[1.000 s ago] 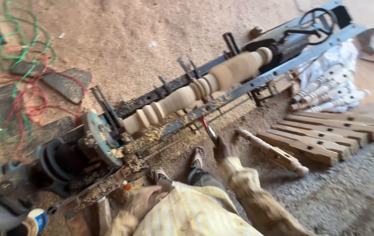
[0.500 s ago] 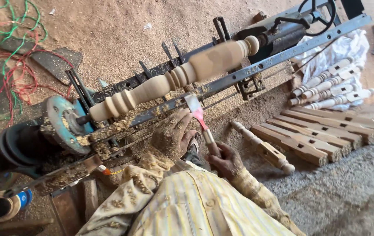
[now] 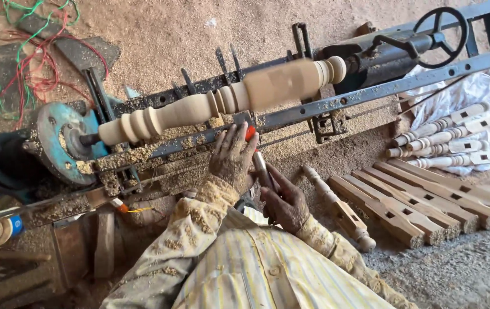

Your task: The person shapes a wooden spindle on a spinning lathe, holding a chisel against the rotating wood to cut its profile. They then rub the turned surface by hand, brush away accumulated sawdust, and continue cutting the profile with the chisel.

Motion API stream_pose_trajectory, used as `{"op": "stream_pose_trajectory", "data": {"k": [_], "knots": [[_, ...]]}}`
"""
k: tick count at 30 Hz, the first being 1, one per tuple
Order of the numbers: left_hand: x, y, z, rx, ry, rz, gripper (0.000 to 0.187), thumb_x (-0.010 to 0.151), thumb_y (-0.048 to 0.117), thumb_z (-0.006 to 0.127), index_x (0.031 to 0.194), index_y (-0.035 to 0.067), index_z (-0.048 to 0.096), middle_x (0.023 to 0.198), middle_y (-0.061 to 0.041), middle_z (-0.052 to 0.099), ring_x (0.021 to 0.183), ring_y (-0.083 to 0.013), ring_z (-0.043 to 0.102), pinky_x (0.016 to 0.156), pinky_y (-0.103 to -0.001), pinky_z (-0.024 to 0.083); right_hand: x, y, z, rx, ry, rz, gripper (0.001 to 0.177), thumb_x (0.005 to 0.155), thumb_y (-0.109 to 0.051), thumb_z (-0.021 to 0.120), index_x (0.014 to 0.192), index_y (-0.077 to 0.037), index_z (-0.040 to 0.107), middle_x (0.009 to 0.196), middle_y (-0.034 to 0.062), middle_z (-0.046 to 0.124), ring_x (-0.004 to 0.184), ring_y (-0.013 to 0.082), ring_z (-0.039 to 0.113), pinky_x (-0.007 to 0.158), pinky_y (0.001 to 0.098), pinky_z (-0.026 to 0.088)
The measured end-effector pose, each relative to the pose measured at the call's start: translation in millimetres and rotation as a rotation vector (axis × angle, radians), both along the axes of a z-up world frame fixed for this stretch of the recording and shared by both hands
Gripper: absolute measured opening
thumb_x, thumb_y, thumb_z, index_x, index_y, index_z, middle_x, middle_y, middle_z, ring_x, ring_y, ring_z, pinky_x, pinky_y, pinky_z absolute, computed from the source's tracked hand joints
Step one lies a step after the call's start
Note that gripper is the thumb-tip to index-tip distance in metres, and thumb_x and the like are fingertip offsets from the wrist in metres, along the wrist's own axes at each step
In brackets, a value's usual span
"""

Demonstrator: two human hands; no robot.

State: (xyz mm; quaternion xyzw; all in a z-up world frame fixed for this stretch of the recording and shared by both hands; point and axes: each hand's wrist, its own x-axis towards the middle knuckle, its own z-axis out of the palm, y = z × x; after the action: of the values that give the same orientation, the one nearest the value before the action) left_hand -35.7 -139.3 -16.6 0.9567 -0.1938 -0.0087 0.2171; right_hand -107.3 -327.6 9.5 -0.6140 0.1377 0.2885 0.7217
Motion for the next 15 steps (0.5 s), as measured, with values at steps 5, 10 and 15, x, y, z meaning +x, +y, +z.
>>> {"op": "stream_pose_trajectory", "data": {"k": [5,10,15], "knots": [[8.2,-5.6,-11.7,-0.047,-0.069,0.039,0.066,0.084,0.023,0.070,0.146,0.008,0.054,0.157,-0.022,0.043,0.145,-0.0441,0.041,0.123,-0.056,0.028,7.1,7.1,10.0,-0.005,0.050,-0.052,0.067,0.096,-0.017,0.065,0.159,-0.017,0.041,0.080,0.0013,0.064,0.053,0.0091,0.057,0.047,0.0264,0.048],[12.4,0.1,-30.1,-0.008,-0.109,0.019,0.058,0.088,0.023,0.069,0.144,0.012,0.058,0.158,-0.017,0.046,0.144,-0.0436,0.044,0.120,-0.055,0.033,6.1,17.6,7.9,-0.018,0.043,-0.085,0.066,0.095,-0.016,0.066,0.158,-0.016,0.043,0.076,0.0010,0.064,0.052,0.0082,0.055,0.046,0.0259,0.047],[18.5,1.8,-15.3,-0.060,-0.059,-0.027,0.061,0.080,0.021,0.068,0.138,0.007,0.059,0.155,-0.022,0.046,0.137,-0.0471,0.046,0.117,-0.057,0.033,6.8,22.0,12.8,-0.042,0.058,-0.142,0.066,0.092,-0.017,0.070,0.155,-0.012,0.048,0.075,0.0010,0.065,0.051,0.0082,0.055,0.045,0.0255,0.045]]}}
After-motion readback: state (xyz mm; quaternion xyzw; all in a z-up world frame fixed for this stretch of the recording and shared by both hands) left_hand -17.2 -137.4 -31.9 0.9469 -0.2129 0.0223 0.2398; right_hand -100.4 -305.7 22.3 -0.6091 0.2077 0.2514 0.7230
